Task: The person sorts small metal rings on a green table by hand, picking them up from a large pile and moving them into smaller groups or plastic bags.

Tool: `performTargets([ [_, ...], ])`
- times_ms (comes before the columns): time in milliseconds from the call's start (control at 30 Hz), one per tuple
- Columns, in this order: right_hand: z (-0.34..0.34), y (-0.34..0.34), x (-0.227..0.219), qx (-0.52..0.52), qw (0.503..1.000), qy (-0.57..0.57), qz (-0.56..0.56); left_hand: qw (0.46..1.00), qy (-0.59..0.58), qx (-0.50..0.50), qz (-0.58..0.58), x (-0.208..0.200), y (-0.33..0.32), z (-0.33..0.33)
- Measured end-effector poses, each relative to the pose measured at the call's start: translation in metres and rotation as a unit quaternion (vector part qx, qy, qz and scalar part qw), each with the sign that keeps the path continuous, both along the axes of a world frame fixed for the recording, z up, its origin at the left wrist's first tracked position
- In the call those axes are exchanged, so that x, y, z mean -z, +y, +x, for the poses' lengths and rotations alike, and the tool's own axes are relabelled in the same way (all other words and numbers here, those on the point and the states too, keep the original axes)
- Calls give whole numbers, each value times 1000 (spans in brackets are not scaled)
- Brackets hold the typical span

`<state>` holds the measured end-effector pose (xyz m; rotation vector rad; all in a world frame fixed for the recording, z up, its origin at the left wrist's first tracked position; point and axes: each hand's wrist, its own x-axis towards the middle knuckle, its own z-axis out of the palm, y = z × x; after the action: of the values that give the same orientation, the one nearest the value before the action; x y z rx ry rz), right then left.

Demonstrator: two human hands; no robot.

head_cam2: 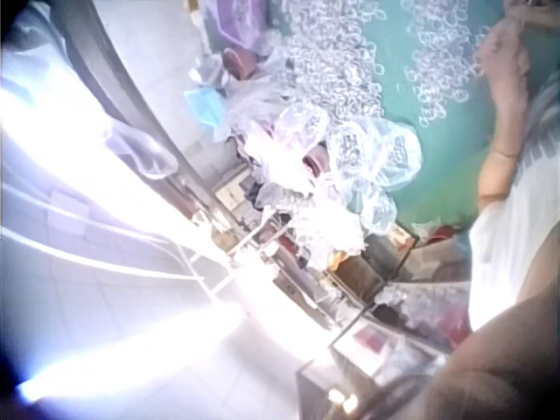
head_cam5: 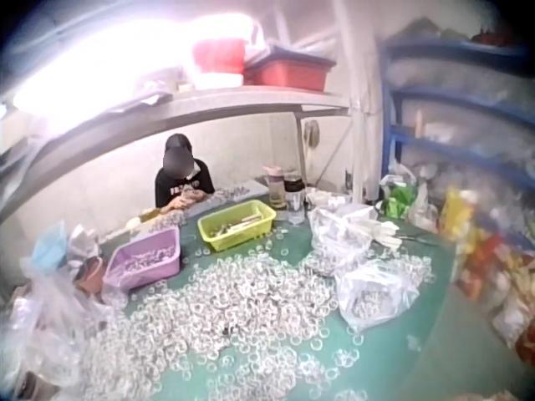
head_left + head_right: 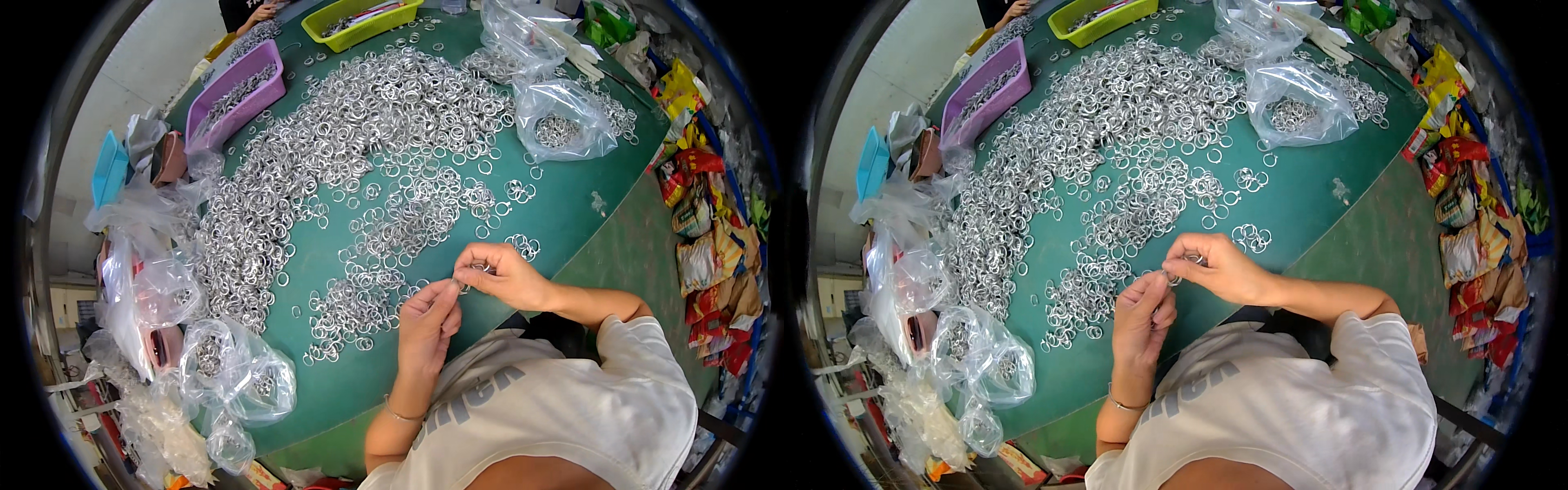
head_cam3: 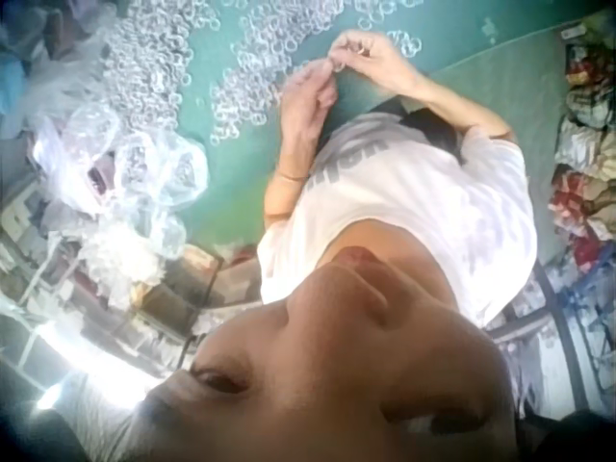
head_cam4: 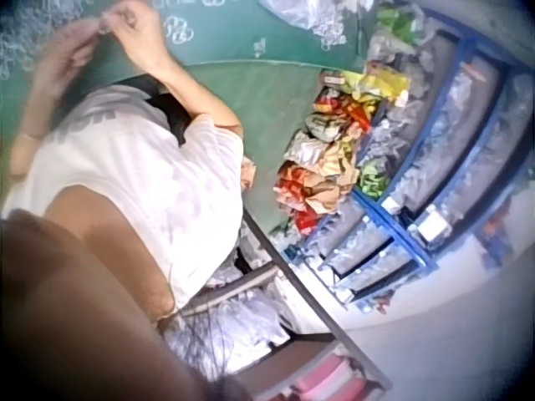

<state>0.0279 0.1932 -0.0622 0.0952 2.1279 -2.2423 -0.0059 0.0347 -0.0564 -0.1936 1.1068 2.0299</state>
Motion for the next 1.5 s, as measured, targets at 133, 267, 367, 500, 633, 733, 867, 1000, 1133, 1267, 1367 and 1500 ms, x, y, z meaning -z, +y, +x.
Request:
performTargets([
  [133,-4,0,-13,27,999,-28,16,990,110,-79,-48,-2,16,5],
  [267,-10,5,-7,50,992,-79,-82,968,185,-150,-80,-4,27,1],
  [367,-32,35,-13,156,975,-31,-155,972,172,-146,-61,0,18,1],
  [500,-96,148,-39,354,921,81,144,973,182,-110,-84,4,4,3],
  [633,-138,249,-58,334,901,72,269,974,197,-72,-82,3,5,4],
  [733,-136,248,-73,314,947,56,32,978,184,-59,-82,3,4,3],
  [867,-104,248,-51,149,912,23,-381,986,146,-24,-73,10,-3,1],
  [1000,-68,186,-56,142,851,-47,-503,987,131,-29,-87,11,-6,1],
  [1133,-50,162,-44,178,818,-66,-543,989,125,-19,-77,14,-5,1],
  [1267,-40,152,-36,201,816,-47,-541,987,138,-8,-81,13,-5,2],
  [1367,-37,160,-35,274,812,-38,-514,986,148,2,-79,14,-5,2],
  [1500,-42,190,-34,378,817,47,-432,995,95,-8,-33,17,-9,4],
])
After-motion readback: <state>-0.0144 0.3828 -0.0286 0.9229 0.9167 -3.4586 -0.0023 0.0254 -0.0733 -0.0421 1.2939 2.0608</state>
